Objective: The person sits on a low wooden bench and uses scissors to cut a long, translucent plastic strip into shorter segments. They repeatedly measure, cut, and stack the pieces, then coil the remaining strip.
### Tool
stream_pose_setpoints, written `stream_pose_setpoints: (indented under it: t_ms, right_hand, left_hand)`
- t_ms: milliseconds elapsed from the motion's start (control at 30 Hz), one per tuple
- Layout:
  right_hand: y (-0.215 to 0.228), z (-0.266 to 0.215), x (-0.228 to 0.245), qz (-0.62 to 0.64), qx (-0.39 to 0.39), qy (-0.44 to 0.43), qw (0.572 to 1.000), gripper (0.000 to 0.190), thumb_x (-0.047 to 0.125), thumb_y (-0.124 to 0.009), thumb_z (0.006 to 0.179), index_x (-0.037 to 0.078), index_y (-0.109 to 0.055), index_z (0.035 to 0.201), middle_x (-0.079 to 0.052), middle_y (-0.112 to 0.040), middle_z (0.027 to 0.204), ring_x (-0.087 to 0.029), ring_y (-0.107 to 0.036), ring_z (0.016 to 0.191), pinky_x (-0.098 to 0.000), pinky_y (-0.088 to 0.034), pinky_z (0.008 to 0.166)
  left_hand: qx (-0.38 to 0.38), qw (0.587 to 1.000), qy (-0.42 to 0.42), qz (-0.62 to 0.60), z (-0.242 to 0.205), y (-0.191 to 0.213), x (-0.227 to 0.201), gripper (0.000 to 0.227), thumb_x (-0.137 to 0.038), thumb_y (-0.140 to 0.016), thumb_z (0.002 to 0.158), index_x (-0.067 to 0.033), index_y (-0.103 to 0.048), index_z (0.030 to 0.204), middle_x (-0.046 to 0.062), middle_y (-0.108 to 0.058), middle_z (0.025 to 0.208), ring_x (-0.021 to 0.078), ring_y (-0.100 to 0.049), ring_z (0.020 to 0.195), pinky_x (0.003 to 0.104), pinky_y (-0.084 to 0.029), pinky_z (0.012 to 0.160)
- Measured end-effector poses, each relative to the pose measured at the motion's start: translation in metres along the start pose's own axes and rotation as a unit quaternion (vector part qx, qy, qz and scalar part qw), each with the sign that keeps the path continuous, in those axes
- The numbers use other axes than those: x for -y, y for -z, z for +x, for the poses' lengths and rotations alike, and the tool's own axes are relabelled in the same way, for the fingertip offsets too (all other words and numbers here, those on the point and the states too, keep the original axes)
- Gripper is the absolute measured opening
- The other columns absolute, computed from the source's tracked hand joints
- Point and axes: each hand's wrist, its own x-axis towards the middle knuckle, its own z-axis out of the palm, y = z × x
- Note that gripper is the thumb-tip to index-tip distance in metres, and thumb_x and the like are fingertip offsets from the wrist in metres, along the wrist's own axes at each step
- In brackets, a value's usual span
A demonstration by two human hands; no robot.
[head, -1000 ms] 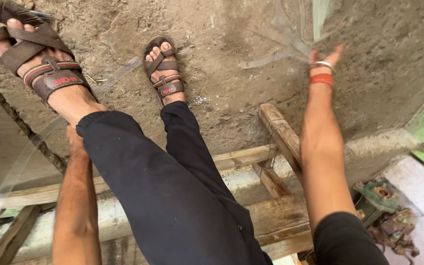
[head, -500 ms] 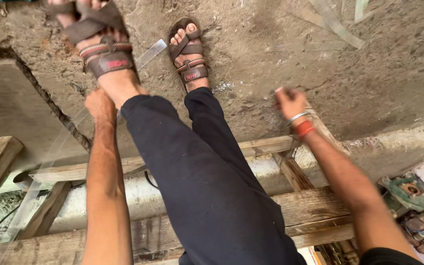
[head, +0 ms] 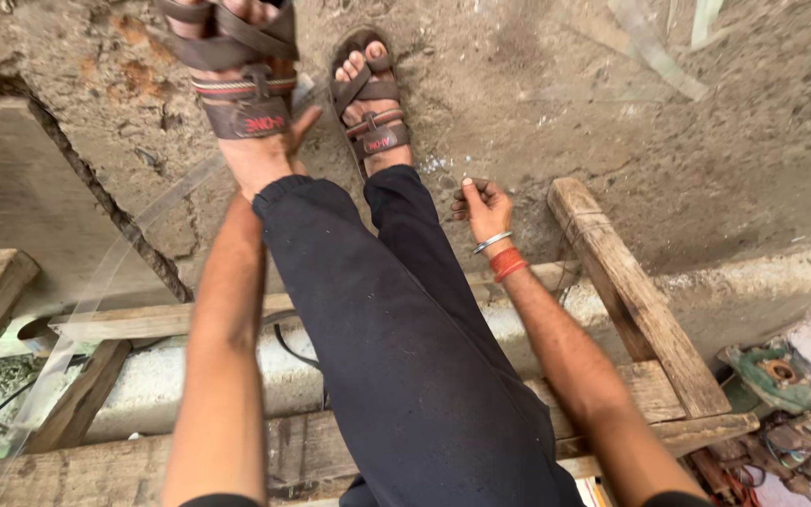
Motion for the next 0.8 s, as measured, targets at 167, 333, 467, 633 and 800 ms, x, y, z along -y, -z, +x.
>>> stream_pose_setpoints:
  t_ms: [167,333,467,633,800]
  right_hand:
    - [-0.018,-0.003,-0.013,0.04,-0.007,-0.013,0.999,0.024,0.022,-0.071,0.101,-0.001,-0.067,0.102,-0.01,-0.073,0.084,-0.016,-0.07,0.066,-0.0304,-0.057,0.054]
    - [-0.025,-0.015,-0.004,0.002,0.022,0.0,1.0,0.023,0.024,-0.071,0.101,0.001,-0.069,0.106,-0.007,-0.074,0.088,-0.013,-0.067,0.069,-0.0258,-0.055,0.059]
    - [-0.026,-0.01,0.02,0.024,0.002,-0.031,0.999,0.024,0.026,-0.068,0.099,0.003,-0.068,0.104,-0.007,-0.074,0.086,-0.015,-0.072,0.068,-0.0288,-0.059,0.057]
    - [-0.02,-0.005,0.022,0.055,0.007,0.009,0.998,0.026,0.027,-0.068,0.102,0.0,-0.067,0.101,-0.008,-0.073,0.084,-0.016,-0.072,0.068,-0.0302,-0.06,0.059]
    - [-0.031,-0.018,0.074,0.092,0.0,0.081,0.992,0.025,0.025,-0.069,0.1,0.0,-0.067,0.1,-0.01,-0.073,0.083,-0.018,-0.071,0.067,-0.0326,-0.061,0.058]
  left_hand:
    - [-0.004,1.0,-0.008,0.01,0.008,0.009,-0.016,0.031,-0.035,-0.07,0.098,-0.0055,-0.074,0.107,0.024,-0.072,0.095,0.0427,-0.069,0.089,0.052,-0.054,0.078]
    - [-0.001,1.0,-0.028,0.007,-0.005,-0.001,-0.01,0.032,-0.035,-0.069,0.1,-0.0047,-0.073,0.108,0.025,-0.072,0.095,0.0442,-0.068,0.089,0.053,-0.054,0.078]
    - [-0.001,1.0,-0.03,0.007,-0.011,0.024,-0.011,0.032,-0.035,-0.068,0.101,-0.0041,-0.072,0.109,0.026,-0.071,0.094,0.0454,-0.068,0.089,0.053,-0.054,0.078]
    - [0.015,0.999,-0.044,0.004,-0.074,0.033,0.035,0.033,-0.036,-0.068,0.102,-0.0033,-0.071,0.11,0.027,-0.071,0.094,0.0469,-0.068,0.089,0.054,-0.054,0.078]
    - [-0.066,0.984,-0.156,-0.045,-0.129,0.08,0.071,0.034,-0.036,-0.067,0.104,-0.0025,-0.07,0.111,0.027,-0.07,0.094,0.0484,-0.067,0.088,0.054,-0.053,0.077]
